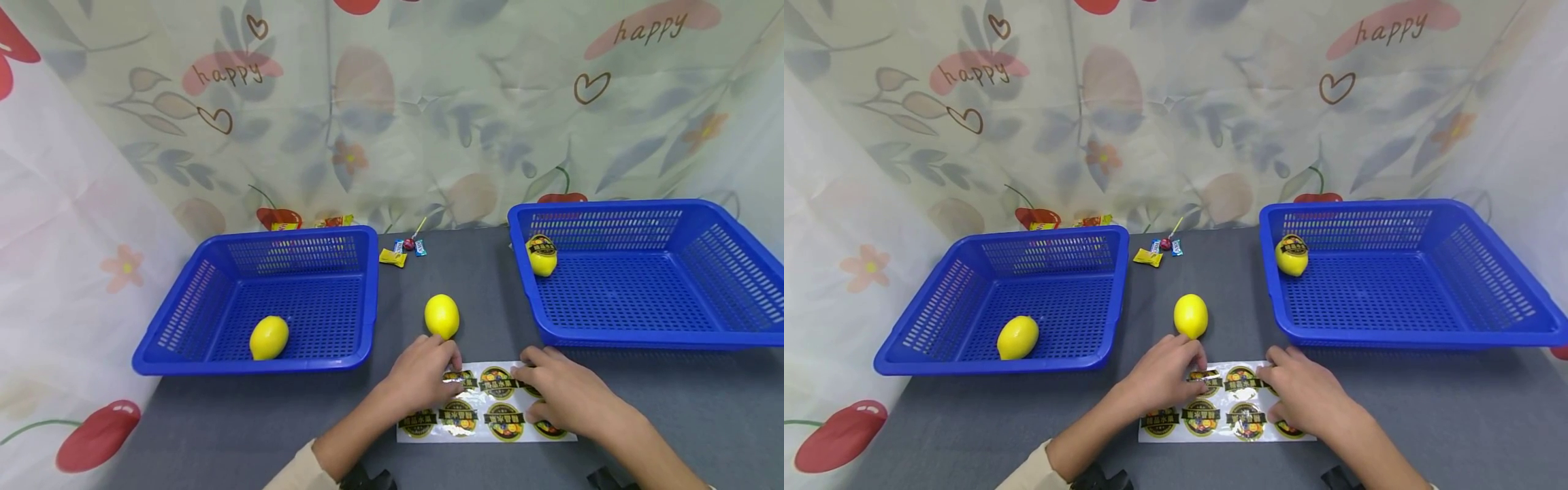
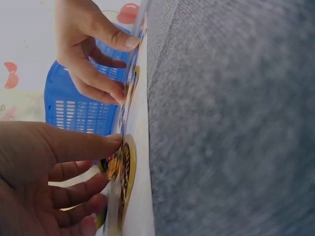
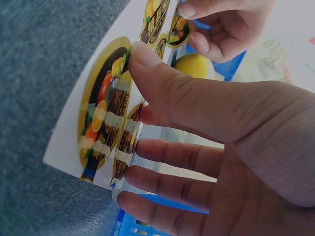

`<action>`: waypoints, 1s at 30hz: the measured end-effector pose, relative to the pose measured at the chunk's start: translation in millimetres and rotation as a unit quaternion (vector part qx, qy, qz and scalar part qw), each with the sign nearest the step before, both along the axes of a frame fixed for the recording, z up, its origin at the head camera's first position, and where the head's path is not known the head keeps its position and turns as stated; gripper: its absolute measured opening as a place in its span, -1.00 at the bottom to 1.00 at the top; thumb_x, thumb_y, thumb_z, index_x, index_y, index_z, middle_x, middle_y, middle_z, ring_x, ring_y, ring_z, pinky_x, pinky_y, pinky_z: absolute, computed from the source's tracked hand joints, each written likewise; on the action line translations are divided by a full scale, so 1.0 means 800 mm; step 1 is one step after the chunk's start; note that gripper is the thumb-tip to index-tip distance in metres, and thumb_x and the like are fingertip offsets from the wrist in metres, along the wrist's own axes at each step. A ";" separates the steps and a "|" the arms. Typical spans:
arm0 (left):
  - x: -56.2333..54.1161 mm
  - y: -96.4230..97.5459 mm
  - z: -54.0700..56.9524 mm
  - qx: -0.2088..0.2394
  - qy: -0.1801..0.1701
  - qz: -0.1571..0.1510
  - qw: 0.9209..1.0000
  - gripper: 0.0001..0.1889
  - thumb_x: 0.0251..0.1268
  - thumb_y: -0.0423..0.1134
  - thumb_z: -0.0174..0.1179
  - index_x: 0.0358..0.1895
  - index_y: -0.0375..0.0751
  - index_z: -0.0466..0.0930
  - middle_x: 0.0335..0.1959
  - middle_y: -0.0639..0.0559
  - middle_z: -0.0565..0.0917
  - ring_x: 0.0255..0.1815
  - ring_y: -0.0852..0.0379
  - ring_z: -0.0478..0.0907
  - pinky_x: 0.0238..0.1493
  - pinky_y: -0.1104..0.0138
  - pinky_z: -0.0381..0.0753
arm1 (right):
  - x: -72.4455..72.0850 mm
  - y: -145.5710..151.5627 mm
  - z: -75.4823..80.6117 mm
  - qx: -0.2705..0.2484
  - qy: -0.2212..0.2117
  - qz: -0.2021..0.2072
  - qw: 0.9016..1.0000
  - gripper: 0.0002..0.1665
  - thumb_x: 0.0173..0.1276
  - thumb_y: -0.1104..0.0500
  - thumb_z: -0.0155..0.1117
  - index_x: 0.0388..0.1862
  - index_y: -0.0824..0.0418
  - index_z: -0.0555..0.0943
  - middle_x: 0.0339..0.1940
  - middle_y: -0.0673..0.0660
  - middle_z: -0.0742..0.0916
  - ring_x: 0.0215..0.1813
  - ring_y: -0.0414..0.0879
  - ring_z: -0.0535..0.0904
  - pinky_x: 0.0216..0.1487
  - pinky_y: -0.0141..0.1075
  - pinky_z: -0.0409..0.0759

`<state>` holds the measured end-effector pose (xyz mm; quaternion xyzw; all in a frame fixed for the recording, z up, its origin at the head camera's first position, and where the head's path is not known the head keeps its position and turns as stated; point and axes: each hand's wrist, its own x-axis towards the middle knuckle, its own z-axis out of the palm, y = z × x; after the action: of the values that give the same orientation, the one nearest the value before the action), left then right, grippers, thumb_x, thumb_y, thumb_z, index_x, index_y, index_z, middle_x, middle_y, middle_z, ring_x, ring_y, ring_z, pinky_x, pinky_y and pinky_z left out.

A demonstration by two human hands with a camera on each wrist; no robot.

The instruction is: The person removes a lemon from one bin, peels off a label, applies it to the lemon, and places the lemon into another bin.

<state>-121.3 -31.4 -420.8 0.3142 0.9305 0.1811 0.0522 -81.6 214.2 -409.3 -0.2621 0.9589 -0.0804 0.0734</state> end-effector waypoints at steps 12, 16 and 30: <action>-0.009 -0.007 0.006 0.086 -0.104 -0.035 0.990 -0.81 0.18 -0.30 0.42 -0.33 -0.03 0.55 -0.53 0.26 0.48 -0.49 0.35 0.40 -0.40 0.49 0.40 | 0.001 -0.001 0.001 0.000 0.001 -0.001 1.000 -0.38 -0.08 0.02 0.70 0.02 0.12 0.74 -0.04 0.09 0.62 -0.05 0.03 0.53 -0.13 -0.05 0.60; -0.012 -0.008 0.003 0.149 -0.171 -0.045 0.973 -0.83 0.23 -0.33 0.40 -0.28 -0.08 0.55 -0.53 0.24 0.50 -0.50 0.34 0.42 -0.38 0.49 0.44 | 0.001 0.000 0.000 -0.004 0.007 0.001 1.000 -0.38 -0.09 0.02 0.70 0.02 0.12 0.74 -0.03 0.11 0.62 -0.05 0.05 0.54 -0.13 -0.05 0.60; -0.036 0.002 -0.005 0.424 -0.169 0.080 0.886 -0.86 0.39 -0.29 0.25 -0.17 -0.30 0.71 -0.52 0.01 0.56 -0.59 0.26 0.40 -0.53 0.47 0.42 | 0.000 0.001 0.002 -0.002 0.007 0.003 1.000 -0.39 -0.09 -0.01 0.70 -0.01 0.12 0.75 -0.08 0.08 0.62 -0.09 0.01 0.53 -0.18 -0.07 0.60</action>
<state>-149.9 -30.1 -424.8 0.1951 0.7639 0.6126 0.0558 -81.6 214.7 -407.6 -0.2659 0.9583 -0.0804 0.0666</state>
